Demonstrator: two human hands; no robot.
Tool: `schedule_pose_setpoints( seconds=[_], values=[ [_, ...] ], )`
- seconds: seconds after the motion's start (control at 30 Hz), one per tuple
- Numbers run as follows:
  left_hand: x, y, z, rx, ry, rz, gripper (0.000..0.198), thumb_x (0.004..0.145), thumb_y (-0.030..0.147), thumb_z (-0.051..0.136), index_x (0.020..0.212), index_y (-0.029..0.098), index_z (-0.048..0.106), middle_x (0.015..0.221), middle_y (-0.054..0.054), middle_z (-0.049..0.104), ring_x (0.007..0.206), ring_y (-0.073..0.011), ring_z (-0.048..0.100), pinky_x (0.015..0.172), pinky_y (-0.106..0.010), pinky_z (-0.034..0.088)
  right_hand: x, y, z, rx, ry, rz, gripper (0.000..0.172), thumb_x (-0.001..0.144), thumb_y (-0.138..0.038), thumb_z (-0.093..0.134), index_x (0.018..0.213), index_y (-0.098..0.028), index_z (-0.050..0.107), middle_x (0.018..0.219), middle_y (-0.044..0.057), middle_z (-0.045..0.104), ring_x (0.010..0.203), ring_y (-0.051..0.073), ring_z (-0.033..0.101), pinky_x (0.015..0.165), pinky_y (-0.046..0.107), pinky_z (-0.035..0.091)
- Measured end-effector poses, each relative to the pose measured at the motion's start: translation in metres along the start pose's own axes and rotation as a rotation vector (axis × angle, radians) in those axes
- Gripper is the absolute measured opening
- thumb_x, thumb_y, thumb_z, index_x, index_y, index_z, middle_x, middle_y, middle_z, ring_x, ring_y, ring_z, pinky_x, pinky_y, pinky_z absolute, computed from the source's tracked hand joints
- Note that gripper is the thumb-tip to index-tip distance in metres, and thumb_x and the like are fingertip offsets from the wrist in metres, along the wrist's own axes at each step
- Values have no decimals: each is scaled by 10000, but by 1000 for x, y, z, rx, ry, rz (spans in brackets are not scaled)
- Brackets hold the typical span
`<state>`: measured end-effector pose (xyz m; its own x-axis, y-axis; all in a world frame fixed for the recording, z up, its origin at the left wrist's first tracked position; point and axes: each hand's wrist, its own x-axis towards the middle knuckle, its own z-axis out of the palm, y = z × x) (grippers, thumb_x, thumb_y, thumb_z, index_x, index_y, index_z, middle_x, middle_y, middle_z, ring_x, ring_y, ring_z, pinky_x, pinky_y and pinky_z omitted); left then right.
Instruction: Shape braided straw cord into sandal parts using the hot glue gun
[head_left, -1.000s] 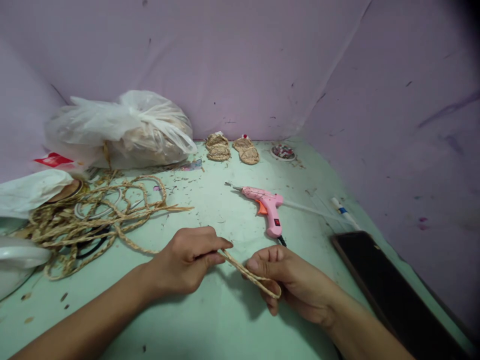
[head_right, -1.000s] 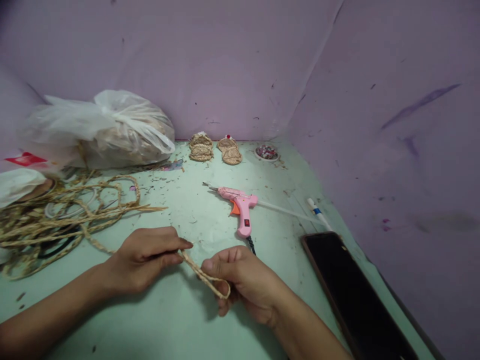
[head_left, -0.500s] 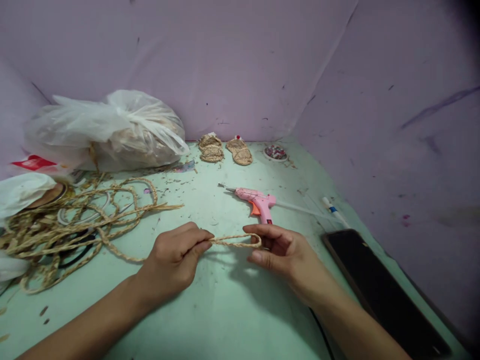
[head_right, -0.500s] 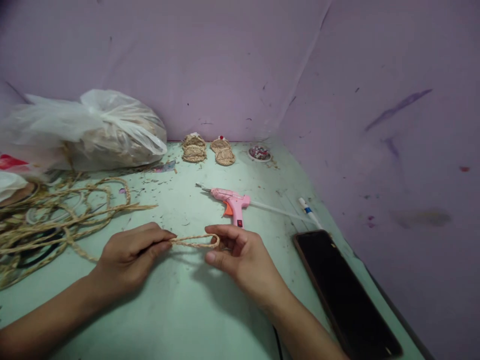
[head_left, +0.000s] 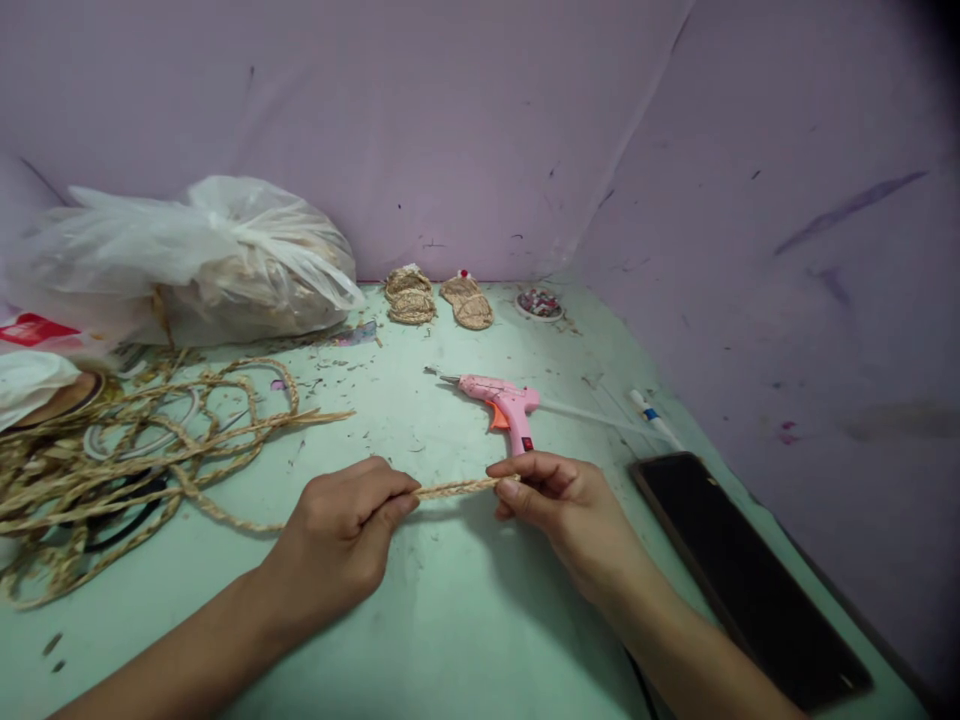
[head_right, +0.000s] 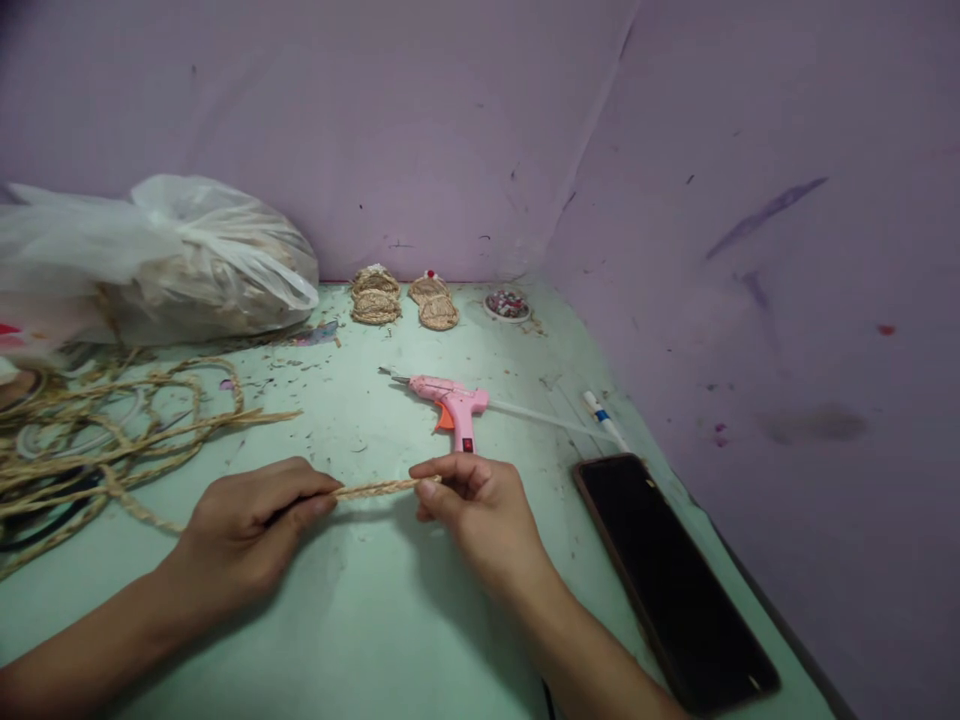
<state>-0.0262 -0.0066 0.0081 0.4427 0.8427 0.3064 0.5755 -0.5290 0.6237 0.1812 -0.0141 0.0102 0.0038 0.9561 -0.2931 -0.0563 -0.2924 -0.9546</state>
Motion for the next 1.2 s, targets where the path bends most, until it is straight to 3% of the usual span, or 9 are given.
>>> schedule_pose_setpoints(
  seconds=[0.1,0.23,0.37,0.47,0.57,0.7,0.77,1.0,1.2],
  values=[
    [-1,2,2,2,-21,-2,192,837,168,432,758,171,607,620,4,553,569,-96,521,538,-204,389,-2,-4,-2,-223,-47,-130,91,685,-230,635,746,-174,672,626,12,638,594,132,564,572,262,422],
    [-3,4,6,9,-54,63,205,837,144,419,762,157,610,603,-2,535,578,-100,520,537,-200,388,-11,-9,-1,-653,-202,-501,146,768,-234,585,874,-187,673,867,68,672,834,194,573,758,331,414],
    [-5,7,12,39,-63,160,196,830,134,418,798,152,610,622,-15,534,565,-111,501,522,-214,382,-19,-2,6,-938,-264,-695,216,840,-245,492,972,-180,650,811,86,667,764,204,562,705,343,398],
    [-4,9,12,-16,-105,180,188,828,135,425,858,158,609,676,-23,575,613,-114,530,560,-213,404,-19,6,9,-948,-277,-635,237,865,-234,436,930,-181,657,730,75,638,679,175,558,620,288,399],
    [-1,12,7,-40,-153,31,188,829,185,452,952,167,594,735,-18,615,664,-117,556,598,-216,418,-17,9,8,-857,-282,-550,240,871,-229,420,883,-186,656,694,55,615,626,148,551,576,252,394],
    [1,11,0,35,-214,-121,197,840,233,437,773,169,610,671,-11,585,638,-122,538,579,-231,395,-14,9,7,-777,-261,-488,229,871,-237,434,863,-178,655,701,49,623,626,143,546,581,247,397],
    [1,9,-1,45,-209,-55,224,839,204,427,685,162,585,641,-12,545,622,-118,515,566,-231,379,-13,9,7,-757,-264,-464,224,869,-228,435,860,-176,653,698,43,623,622,141,540,577,247,391],
    [-4,1,4,248,10,345,142,790,81,464,747,134,588,694,-53,563,639,-140,489,571,-261,376,-13,6,9,-757,-349,-384,225,872,-214,425,773,-178,623,647,10,574,603,120,510,559,230,367],
    [-3,2,6,130,24,280,117,790,95,475,758,141,578,713,-47,569,667,-134,508,602,-254,405,-16,5,8,-770,-347,-479,180,845,-143,440,747,-163,590,616,-3,535,581,105,482,539,212,344]
  ],
)
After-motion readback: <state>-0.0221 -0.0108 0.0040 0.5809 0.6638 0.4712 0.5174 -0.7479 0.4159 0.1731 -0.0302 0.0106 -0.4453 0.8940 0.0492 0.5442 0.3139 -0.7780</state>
